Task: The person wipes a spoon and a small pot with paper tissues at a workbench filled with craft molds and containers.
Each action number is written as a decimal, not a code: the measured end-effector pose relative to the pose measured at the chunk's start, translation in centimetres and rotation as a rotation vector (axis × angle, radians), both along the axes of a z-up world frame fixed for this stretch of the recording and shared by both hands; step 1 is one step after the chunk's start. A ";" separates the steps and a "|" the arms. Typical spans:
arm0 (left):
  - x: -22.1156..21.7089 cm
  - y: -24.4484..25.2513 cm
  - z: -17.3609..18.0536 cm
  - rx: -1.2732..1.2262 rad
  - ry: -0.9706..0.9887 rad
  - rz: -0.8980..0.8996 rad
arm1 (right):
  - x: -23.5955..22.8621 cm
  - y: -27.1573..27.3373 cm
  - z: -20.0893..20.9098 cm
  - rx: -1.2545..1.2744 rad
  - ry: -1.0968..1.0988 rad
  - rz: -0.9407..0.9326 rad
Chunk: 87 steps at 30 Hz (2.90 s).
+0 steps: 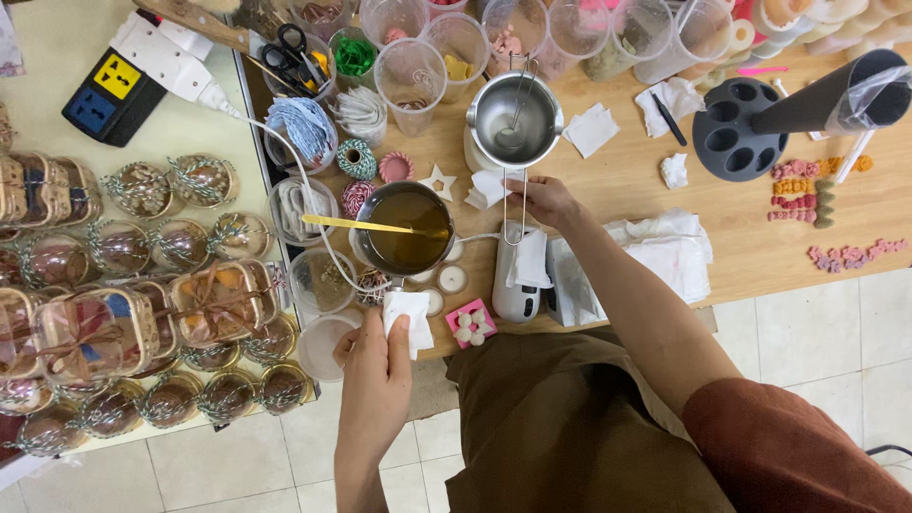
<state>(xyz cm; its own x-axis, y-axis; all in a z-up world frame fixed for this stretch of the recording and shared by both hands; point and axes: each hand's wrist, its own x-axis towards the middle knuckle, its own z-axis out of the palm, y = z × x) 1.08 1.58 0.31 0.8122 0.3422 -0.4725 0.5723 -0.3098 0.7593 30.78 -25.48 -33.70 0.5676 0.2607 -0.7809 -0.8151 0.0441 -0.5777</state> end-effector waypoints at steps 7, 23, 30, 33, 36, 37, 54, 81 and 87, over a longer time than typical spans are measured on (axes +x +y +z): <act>-0.1 -0.4 0.4 0.008 0.009 0.012 | -0.1 -2.5 7.2 -0.378 -0.275 0.126; 4.4 -7.8 1.4 -0.182 0.041 -0.086 | -5.6 -17.8 28.7 -0.287 -0.575 -0.143; 10.1 -15.9 -2.3 0.202 -0.397 -0.329 | -8.6 -22.7 33.0 -0.247 -0.607 -0.240; 13.7 -19.8 -5.3 0.185 -0.432 -0.354 | -9.1 -25.4 34.2 -0.220 -0.619 -0.243; 17.4 -23.6 -9.3 0.213 -0.461 -0.356 | -9.1 -28.7 34.7 -0.165 -0.614 -0.240; 18.7 -24.9 -10.9 0.213 -0.451 -0.350 | -9.0 -29.9 34.8 -0.143 -0.605 -0.237; 29.0 -28.3 -31.2 0.347 -0.060 -0.231 | -5.6 -43.8 34.3 -0.095 -0.402 0.077; 29.8 -28.1 -32.0 0.342 0.146 -0.295 | -2.8 -34.9 33.7 -0.012 -0.444 -0.037; 28.9 -26.1 -33.6 0.046 0.004 -0.123 | -2.7 -35.0 31.9 0.050 -0.306 -0.226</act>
